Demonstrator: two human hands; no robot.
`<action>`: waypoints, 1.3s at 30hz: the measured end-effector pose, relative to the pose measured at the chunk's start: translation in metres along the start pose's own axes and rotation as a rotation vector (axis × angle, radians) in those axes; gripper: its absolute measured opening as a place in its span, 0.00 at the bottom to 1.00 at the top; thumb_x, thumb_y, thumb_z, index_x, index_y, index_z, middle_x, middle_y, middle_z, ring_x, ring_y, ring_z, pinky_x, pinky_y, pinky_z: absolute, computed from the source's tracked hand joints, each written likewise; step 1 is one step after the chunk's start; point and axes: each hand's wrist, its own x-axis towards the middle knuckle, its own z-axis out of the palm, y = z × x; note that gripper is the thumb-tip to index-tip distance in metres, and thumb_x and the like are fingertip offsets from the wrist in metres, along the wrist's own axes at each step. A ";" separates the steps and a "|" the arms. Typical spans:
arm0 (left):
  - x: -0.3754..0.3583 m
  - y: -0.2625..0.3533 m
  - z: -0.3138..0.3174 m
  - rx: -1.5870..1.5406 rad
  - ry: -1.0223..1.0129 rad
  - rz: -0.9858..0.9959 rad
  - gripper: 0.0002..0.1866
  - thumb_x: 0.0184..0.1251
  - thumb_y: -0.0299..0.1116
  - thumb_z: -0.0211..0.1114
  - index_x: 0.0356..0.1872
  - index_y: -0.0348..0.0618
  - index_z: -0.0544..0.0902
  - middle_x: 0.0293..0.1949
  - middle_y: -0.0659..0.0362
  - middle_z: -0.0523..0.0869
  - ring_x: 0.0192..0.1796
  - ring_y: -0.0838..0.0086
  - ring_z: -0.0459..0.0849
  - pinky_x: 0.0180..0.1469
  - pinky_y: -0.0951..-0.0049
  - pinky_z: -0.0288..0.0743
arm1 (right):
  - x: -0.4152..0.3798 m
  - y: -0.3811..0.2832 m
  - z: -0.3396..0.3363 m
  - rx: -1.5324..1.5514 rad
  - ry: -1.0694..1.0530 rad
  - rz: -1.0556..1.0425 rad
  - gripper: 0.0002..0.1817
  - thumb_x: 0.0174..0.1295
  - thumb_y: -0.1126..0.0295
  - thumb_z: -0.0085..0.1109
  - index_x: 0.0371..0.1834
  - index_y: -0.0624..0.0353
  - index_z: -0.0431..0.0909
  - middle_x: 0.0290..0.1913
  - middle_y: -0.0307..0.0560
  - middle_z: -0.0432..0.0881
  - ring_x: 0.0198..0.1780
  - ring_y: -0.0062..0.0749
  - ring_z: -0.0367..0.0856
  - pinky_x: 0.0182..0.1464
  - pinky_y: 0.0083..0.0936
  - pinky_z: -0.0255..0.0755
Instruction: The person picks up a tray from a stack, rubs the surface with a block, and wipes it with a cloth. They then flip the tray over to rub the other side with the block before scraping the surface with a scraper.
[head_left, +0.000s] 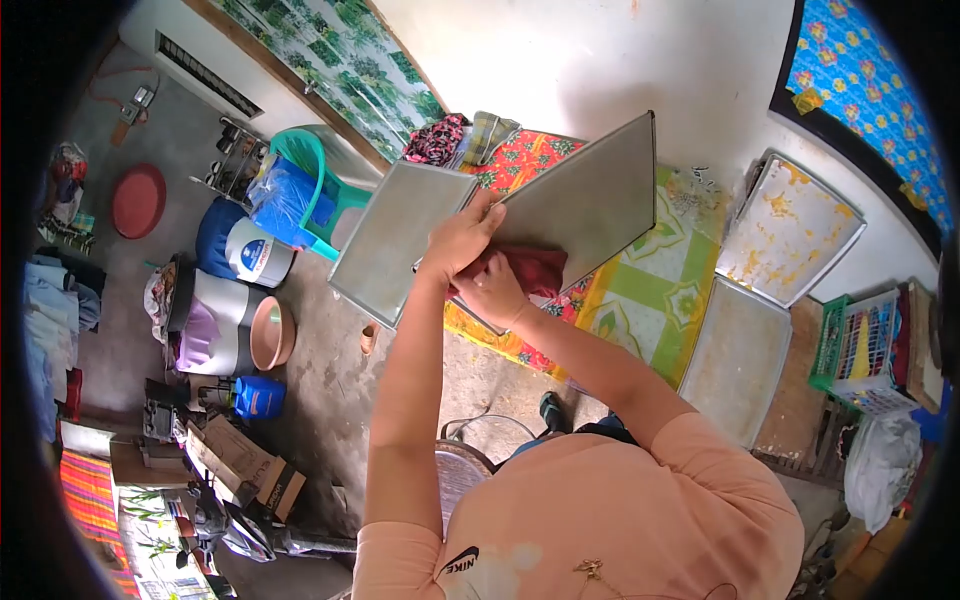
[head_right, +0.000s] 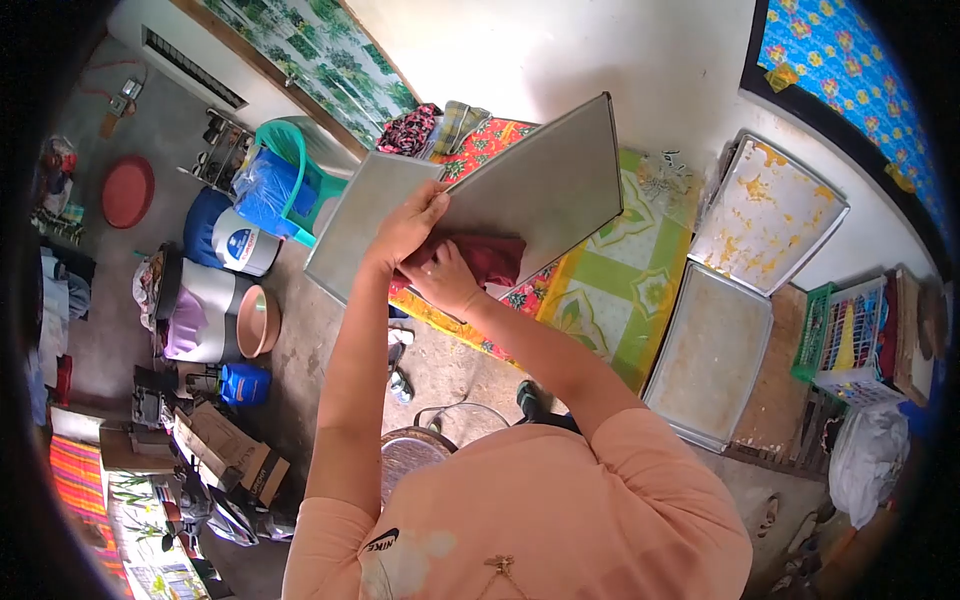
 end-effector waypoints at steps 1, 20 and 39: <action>0.003 -0.002 0.001 0.043 0.008 0.006 0.23 0.73 0.52 0.48 0.64 0.57 0.71 0.55 0.52 0.82 0.58 0.58 0.79 0.60 0.63 0.68 | -0.012 -0.001 0.006 -0.003 -0.081 -0.040 0.21 0.58 0.64 0.54 0.56 0.37 0.80 0.32 0.42 0.77 0.41 0.44 0.72 0.54 0.47 0.68; -0.004 0.017 0.006 0.178 0.078 -0.061 0.24 0.72 0.51 0.45 0.69 0.72 0.66 0.54 0.57 0.84 0.59 0.57 0.80 0.59 0.56 0.70 | -0.146 -0.029 -0.001 -0.092 -0.818 0.198 0.13 0.59 0.64 0.54 0.45 0.42 0.85 0.47 0.31 0.80 0.51 0.32 0.71 0.52 0.39 0.61; -0.010 0.021 0.010 0.032 0.140 -0.035 0.26 0.70 0.63 0.44 0.62 0.69 0.74 0.51 0.57 0.86 0.58 0.56 0.80 0.59 0.58 0.69 | -0.027 0.018 -0.105 0.083 -0.051 0.585 0.39 0.51 0.72 0.59 0.72 0.54 0.60 0.55 0.65 0.71 0.56 0.64 0.69 0.59 0.51 0.65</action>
